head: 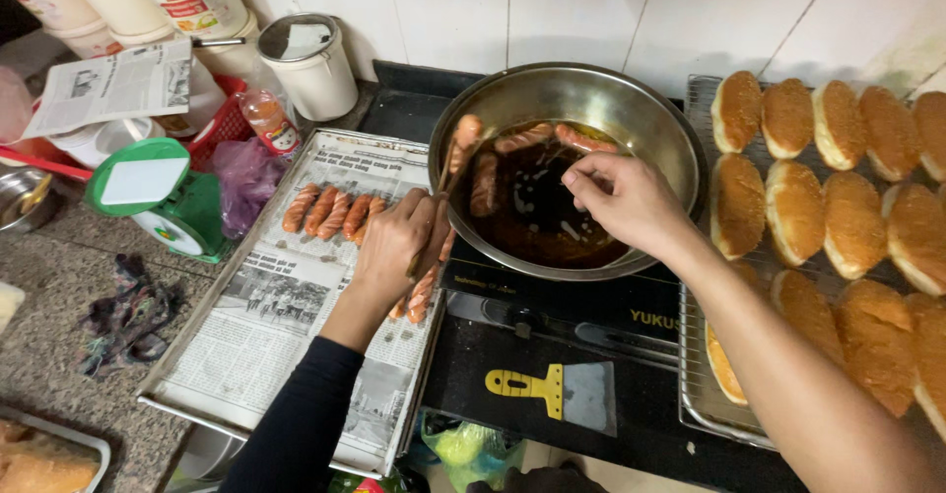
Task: The person fries sausages in a pan of oil, turning them with chopsticks, and transfers the cooked sausages from the pan onto newspaper.
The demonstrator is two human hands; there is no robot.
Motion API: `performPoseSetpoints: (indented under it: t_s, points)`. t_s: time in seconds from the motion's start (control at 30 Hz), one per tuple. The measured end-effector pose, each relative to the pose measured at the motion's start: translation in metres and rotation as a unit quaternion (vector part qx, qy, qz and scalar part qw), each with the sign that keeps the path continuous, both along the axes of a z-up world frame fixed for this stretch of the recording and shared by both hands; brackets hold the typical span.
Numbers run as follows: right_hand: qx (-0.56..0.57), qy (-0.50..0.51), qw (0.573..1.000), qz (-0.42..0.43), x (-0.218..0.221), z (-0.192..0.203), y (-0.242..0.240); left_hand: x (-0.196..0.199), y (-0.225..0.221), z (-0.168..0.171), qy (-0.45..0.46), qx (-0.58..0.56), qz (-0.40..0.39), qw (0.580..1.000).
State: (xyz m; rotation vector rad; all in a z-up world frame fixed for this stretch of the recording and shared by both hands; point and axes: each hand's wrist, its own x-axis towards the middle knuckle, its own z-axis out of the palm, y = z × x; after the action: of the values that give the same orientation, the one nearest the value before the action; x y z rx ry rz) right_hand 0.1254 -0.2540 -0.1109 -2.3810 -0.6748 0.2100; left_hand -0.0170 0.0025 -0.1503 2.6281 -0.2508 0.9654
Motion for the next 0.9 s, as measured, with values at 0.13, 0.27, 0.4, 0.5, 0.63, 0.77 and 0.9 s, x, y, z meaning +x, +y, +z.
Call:
performPoseSetpoints:
  t_s: [0.13,0.27,0.4,0.5,0.63,0.77,0.9]
  points:
    - [0.064,-0.046,0.996,0.047,-0.025,0.015,0.014,-0.021,0.004,0.010,-0.078,-0.069,-0.022,0.994]
    - [0.112,-0.071,0.986,0.096,-0.061,0.032,0.038,-0.059,0.030,0.038,-0.085,-0.092,0.053,0.991]
    - [0.178,-0.131,0.955,0.198,-0.101,0.008,0.069,-0.097,0.060,0.054,-0.043,-0.087,0.086,0.992]
    - [0.081,-0.012,0.955,0.286,-0.126,-0.038,0.097,-0.104,0.084,0.037,0.113,-0.168,0.137,0.970]
    - [0.009,0.022,0.935,0.353,-0.148,-0.112,0.128,-0.096,0.107,-0.012,0.205,-0.201,0.127,0.949]
    - [-0.069,0.019,0.915,0.397,-0.164,-0.171,0.152,-0.072,0.119,-0.060,0.187,-0.236,0.090,0.949]
    - [-0.183,0.049,0.892,0.411,-0.179,-0.199,0.169,-0.050,0.124,-0.081,0.185,-0.205,0.104,0.956]
